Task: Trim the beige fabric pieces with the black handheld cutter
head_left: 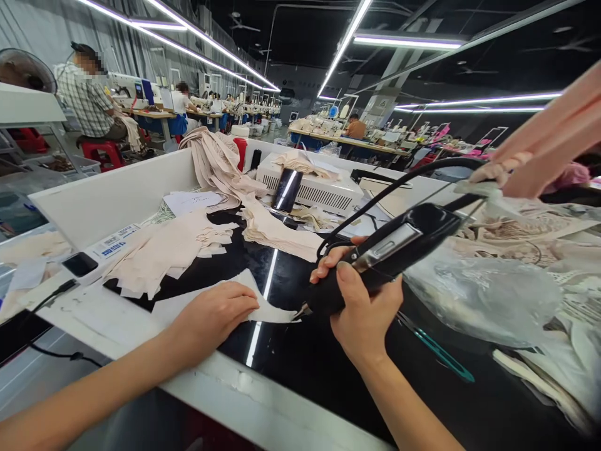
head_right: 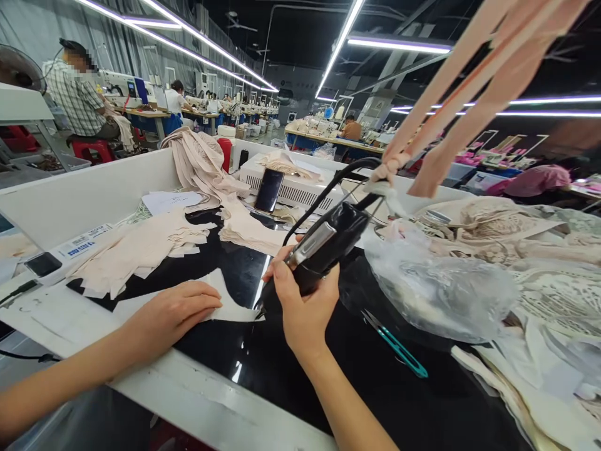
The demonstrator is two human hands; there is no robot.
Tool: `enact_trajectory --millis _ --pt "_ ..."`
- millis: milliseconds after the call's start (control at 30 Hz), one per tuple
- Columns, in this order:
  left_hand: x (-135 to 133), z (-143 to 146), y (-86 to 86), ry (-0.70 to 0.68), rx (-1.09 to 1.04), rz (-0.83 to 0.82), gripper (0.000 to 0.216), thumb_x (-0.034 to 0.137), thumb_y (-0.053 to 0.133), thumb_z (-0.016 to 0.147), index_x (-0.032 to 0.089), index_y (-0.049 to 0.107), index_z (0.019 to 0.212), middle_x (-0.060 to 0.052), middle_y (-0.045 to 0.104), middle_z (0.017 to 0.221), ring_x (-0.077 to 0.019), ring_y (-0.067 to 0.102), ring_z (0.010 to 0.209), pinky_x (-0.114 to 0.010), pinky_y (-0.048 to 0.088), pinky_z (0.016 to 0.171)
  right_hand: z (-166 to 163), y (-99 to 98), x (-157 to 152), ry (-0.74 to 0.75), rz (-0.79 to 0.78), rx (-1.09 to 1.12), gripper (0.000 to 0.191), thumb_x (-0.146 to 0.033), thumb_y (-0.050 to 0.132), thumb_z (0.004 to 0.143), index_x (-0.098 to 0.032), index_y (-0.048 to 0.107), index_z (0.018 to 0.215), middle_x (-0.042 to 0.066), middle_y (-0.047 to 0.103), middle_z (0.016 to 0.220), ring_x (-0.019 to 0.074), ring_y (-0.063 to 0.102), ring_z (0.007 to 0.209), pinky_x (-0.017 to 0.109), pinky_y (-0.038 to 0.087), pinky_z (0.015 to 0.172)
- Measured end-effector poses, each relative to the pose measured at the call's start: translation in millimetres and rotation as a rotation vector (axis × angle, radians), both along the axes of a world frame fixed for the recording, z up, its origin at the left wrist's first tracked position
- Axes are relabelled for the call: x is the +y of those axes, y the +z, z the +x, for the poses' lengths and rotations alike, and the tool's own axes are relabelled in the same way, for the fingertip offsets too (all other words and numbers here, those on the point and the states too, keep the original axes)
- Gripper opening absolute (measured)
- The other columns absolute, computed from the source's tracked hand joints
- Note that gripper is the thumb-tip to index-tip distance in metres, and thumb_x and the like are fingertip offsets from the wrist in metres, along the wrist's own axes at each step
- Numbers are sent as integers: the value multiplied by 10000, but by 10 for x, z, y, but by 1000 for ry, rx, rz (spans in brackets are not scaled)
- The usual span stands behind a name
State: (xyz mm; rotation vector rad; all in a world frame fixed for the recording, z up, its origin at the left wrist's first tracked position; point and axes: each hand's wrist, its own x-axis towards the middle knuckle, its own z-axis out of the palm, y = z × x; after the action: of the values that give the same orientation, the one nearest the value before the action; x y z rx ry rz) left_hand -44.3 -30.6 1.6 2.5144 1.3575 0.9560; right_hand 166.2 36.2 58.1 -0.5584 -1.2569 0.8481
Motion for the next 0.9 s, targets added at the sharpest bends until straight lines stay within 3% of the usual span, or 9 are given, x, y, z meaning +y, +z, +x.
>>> enact_trajectory --millis 133,233,400,533,667,733,800,900 --pt "-2 -166 -21 -40 137 -5 245 134 489 1062 165 722 1134 -78 729 1192 -218 685 1090 -339 579 952 60 -28 190 -72 14 2 300 -318 801 810 -252 560 976 -57 655 783 126 618 583 300 551 571" --pt "-63 -128 5 -34 212 -66 259 104 491 1043 180 725 1126 -77 718 1177 -227 680 1054 -341 591 898 68 -17 297 -101 14 8 271 -306 787 798 -258 556 932 -59 649 764 125 609 563 297 542 554" --pt "-186 83 171 -7 230 -224 245 160 489 1053 203 731 1052 -55 692 1040 -199 689 912 -316 582 834 27 22 275 -68 -8 54 285 -323 783 793 -262 588 992 -64 640 772 122 599 554 293 550 542" --pt "-86 137 322 -3 257 -354 254 181 470 1067 205 722 1051 -41 686 1020 -186 701 869 -312 580 823 -28 19 185 -23 -13 49 255 -335 771 812 -253 581 959 -62 633 761 118 602 568 278 549 543" --pt "200 118 374 -79 266 -274 191 171 538 1042 186 657 1191 -83 687 1216 -245 669 1130 -399 545 1023 -97 -2 156 4 -28 58 287 -360 779 805 -250 566 962 -62 639 777 111 609 582 266 561 560" --pt "352 104 350 -177 236 -268 292 196 627 1011 199 600 1302 -97 647 1361 -266 581 1326 -438 464 1157 -133 -13 154 16 -45 64 305 -373 778 805 -252 569 991 -63 639 790 108 614 585 264 568 570" --pt "474 92 307 -252 234 -321 435 252 696 983 228 546 1391 -104 594 1461 -292 450 1475 -503 356 1245 -162 -21 150 21 -60 68 312 -381 775 805 -253 572 1004 -64 634 796 108 613 587 262 576 568" --pt "581 74 239 -295 268 -421 522 319 743 959 268 515 1426 -98 566 1498 -314 365 1534 -601 232 1278 -196 -25 135 16 -72 76 316 -377 782 793 -253 570 992 -61 636 805 108 606 592 267 598 568"
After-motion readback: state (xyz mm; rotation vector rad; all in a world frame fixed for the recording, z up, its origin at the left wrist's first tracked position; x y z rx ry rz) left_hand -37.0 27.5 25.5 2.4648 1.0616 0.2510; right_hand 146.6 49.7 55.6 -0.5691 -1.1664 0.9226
